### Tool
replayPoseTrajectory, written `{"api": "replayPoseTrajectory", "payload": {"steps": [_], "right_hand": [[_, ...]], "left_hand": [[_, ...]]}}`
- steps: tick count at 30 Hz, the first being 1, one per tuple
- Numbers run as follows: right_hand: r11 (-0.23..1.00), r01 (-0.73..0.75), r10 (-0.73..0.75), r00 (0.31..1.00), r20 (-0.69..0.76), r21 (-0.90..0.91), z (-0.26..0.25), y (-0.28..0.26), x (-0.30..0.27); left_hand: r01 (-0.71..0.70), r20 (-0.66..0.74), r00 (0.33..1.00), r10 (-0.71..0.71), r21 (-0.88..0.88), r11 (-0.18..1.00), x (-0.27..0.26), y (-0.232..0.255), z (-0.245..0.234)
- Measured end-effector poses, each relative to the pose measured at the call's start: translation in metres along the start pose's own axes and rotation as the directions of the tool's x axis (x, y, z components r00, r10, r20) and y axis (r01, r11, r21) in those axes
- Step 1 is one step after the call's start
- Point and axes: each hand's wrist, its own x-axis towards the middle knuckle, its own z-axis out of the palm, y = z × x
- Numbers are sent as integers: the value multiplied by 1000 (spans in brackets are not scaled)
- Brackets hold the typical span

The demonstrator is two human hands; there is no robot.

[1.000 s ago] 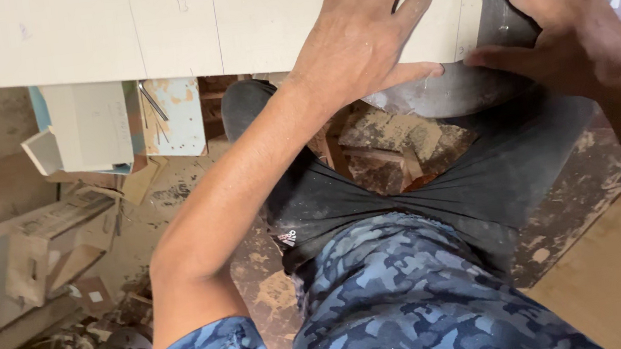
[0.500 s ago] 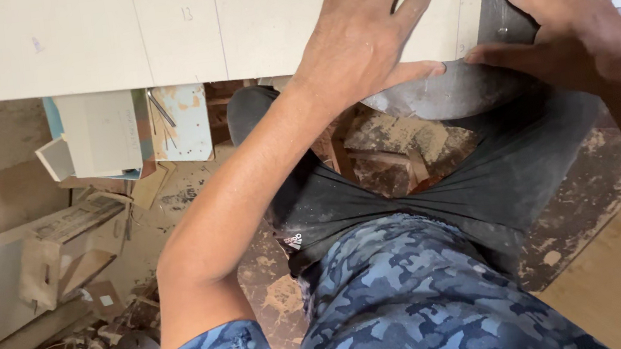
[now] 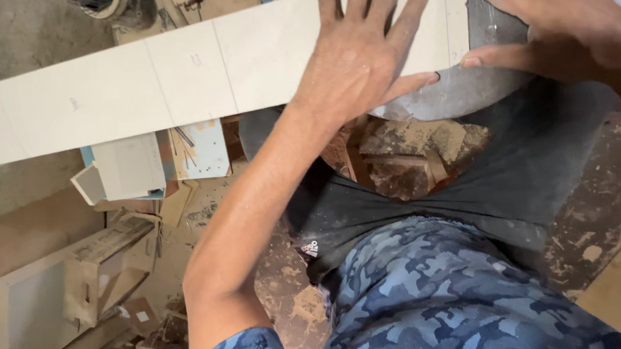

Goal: The person smooths the edges of a rectangular wooden plank using a sanding block against a curved metal surface. The person repeatedly rubs the plank's edges and flips it to work on different sides.

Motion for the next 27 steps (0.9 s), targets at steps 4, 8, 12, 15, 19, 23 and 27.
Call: {"api": "replayPoseTrajectory", "payload": {"steps": [4,8,12,15,19,23,27], "right_hand": [[1000,-3,2,1000,14,14,-2,-2,8],[996,-82,80,994,75,35,-9,-8,11],[998,-58,59,996,73,-10,-14,-17,13],[999,-32,32,999,19,-4,-15,-20,15],[999,-3,3,1000,-4,40,-13,-12,11],[998,66,-66,997,-41,9,-7,2,5],[1000,24,-24,1000,-16,-2,-1,11,0]], "left_hand": [[-7,-32,999,9,35,999,1,-6,-1],[-3,41,999,3,2,1000,5,-11,-5],[17,1,1000,-17,-31,999,3,-13,-11],[30,-25,999,-30,11,999,5,-11,-12],[47,-8,999,-47,-31,998,7,-11,-10],[48,-16,999,-49,-18,999,7,-12,-7],[51,-23,998,-52,-57,997,7,-12,-4]]}}
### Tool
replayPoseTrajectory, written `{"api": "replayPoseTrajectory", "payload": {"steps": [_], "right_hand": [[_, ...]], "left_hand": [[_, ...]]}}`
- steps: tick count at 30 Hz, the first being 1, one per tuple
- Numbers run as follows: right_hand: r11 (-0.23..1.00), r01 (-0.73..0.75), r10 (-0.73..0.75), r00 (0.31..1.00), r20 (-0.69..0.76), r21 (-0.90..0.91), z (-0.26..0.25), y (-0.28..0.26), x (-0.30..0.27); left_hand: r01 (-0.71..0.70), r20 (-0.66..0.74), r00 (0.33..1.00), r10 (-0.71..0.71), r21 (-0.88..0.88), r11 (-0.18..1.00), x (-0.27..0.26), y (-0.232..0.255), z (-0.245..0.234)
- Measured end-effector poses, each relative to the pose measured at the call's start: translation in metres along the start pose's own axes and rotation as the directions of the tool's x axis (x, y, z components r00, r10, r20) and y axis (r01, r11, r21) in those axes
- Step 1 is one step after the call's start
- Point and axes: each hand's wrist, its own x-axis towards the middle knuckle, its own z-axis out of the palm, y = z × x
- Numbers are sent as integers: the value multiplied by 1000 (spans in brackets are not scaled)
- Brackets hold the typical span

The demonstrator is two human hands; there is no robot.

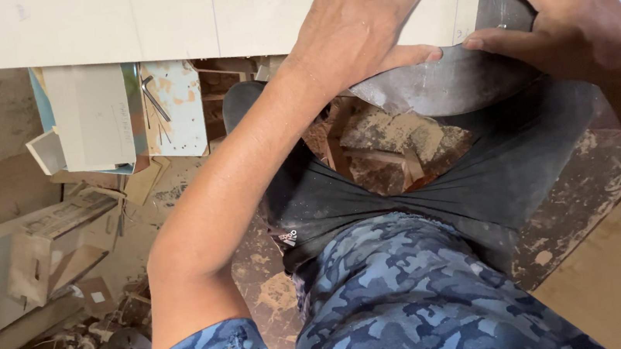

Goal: The person smooths the edges of a rectangular wooden plank using a sanding block against a curved metal surface. The person repeatedly rubs the plank's edges and flips it to work on different sides.

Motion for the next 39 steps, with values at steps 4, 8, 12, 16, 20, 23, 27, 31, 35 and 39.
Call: {"api": "replayPoseTrajectory", "payload": {"steps": [4,8,12,16,20,23,27,31,35,39], "right_hand": [[1000,-3,3,1000,12,14,-1,5,3],[997,73,-73,997,-18,-4,-4,5,9],[997,-31,33,999,27,-75,-2,3,10],[1000,-3,3,1000,-28,11,0,5,11],[995,-45,46,999,15,-86,7,6,6],[997,31,-27,998,-62,73,15,7,0],[987,31,-32,999,-2,-157,20,10,1],[989,61,-60,998,14,-134,13,7,6],[991,125,-129,988,-90,-56,1,-1,14],[985,-4,13,998,54,-170,-2,-8,18]], "left_hand": [[0,-13,1000,1,18,1000,3,0,2],[11,24,1000,-12,44,999,7,1,-1],[15,40,999,-17,41,999,11,3,-5],[17,64,998,-19,26,1000,12,1,-5],[-36,41,999,33,63,997,7,3,-5],[-32,80,996,30,29,999,7,6,-4],[6,142,990,-11,37,999,3,7,2],[-73,25,997,71,97,993,2,0,9],[-76,23,997,74,97,992,5,-7,7],[-77,30,997,74,113,991,6,-6,3]]}}
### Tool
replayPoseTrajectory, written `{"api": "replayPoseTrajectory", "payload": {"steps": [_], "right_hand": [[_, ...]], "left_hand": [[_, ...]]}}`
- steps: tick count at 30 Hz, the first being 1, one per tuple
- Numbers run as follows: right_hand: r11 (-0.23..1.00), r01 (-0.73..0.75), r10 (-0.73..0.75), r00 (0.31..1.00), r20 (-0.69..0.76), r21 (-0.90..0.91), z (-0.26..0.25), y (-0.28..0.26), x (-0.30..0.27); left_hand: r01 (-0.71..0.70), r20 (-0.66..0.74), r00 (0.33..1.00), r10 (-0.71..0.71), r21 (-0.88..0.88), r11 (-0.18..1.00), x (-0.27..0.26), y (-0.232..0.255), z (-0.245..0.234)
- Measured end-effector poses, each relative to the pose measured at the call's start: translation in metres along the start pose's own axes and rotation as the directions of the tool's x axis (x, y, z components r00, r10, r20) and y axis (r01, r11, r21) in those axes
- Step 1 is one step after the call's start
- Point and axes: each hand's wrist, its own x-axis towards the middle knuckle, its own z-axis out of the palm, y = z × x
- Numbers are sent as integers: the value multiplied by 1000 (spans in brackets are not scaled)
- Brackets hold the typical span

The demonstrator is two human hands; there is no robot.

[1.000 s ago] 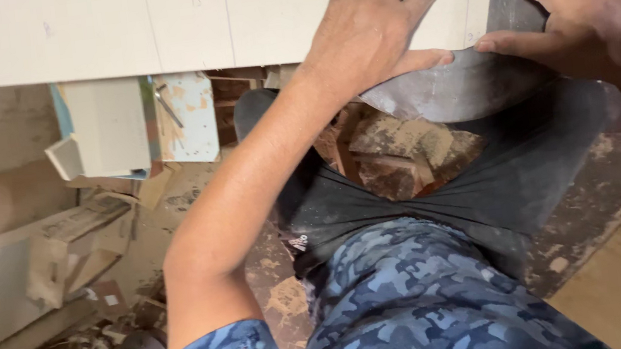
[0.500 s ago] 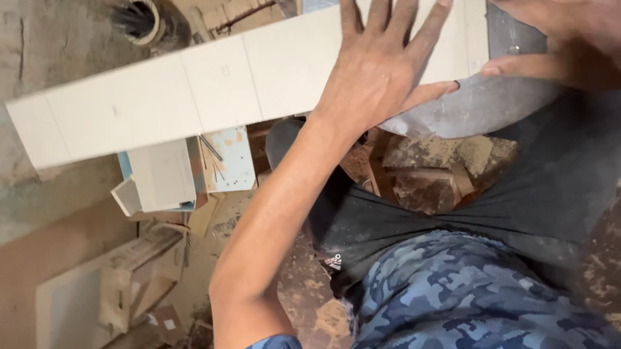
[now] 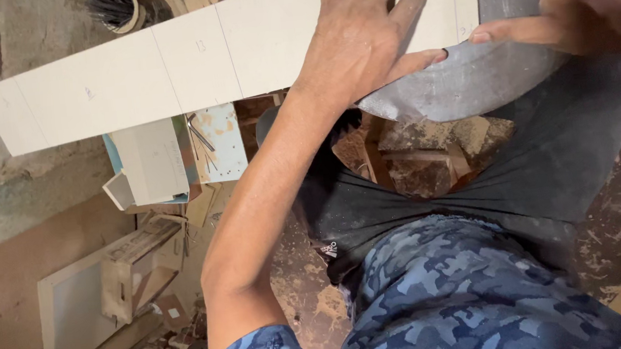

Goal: The person smooths the edges of a rectangular wooden plank using a sanding block against a curved metal surface. The person repeatedly rubs the plank's edges and flips it to work on different sides.

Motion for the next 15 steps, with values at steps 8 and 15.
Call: {"api": "replayPoseTrajectory", "payload": {"steps": [8,15], "right_hand": [[999,4,0,996,-93,48,-5,-3,0],[990,-136,134,990,51,43,4,4,-2]], "left_hand": [[37,-60,997,-38,-19,999,3,-2,-10],[50,-55,997,-53,-64,997,3,-5,-3]]}}
